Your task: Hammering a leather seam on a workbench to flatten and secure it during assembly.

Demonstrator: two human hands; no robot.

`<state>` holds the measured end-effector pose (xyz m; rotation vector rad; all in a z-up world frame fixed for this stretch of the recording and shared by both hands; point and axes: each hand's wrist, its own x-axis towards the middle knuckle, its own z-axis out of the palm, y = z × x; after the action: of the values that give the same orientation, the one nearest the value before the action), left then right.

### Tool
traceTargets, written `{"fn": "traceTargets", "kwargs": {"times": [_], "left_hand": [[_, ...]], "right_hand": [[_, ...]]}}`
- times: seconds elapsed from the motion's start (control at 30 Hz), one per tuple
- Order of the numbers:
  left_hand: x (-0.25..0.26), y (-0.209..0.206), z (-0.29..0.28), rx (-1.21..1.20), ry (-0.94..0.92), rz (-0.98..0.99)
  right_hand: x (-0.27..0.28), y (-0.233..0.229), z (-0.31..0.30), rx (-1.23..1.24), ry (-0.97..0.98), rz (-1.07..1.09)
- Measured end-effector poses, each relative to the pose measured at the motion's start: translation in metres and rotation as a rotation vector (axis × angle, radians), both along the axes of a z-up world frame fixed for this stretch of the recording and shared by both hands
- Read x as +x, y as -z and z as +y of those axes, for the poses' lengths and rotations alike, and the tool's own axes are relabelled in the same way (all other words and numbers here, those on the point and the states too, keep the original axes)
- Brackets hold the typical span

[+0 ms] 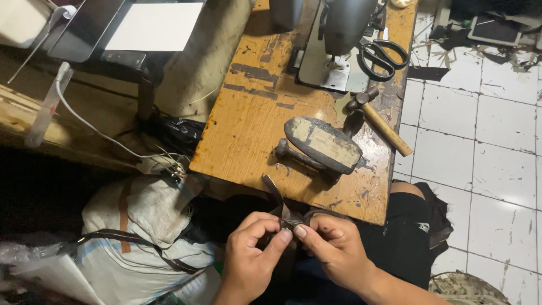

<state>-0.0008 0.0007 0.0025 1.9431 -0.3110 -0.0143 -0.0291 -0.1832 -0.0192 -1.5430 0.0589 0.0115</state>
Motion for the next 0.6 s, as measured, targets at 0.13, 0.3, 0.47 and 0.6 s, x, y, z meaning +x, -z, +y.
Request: {"fn": "traceTargets", "kwargs": {"times": [0.13,0.3,0.47,0.6], "left_hand": [[0.0013,0.0015,-0.0017,-0.100,0.047,0.028],[0.0014,0.0042,-0.0049,-0.161,0.044,0.035],[-0.0012,0.0029,-0.0093,-0.159,-0.001,-0.009],[-0.0004,0.0070,-0.0028,-0.156,0.041,0.022]], "right_hand": [[0.0010,-0.0005,0.0009,0.006,0.001,0.041],[0.0016,-0.0003,0.0009,-0.046,0.002,0.003],[-0.0001,-0.0058,0.0044,-0.071,-0.065,-0.076],[-0.0011,-0.0032,0.0036,-0.080,-0.050,-0.054]]}}
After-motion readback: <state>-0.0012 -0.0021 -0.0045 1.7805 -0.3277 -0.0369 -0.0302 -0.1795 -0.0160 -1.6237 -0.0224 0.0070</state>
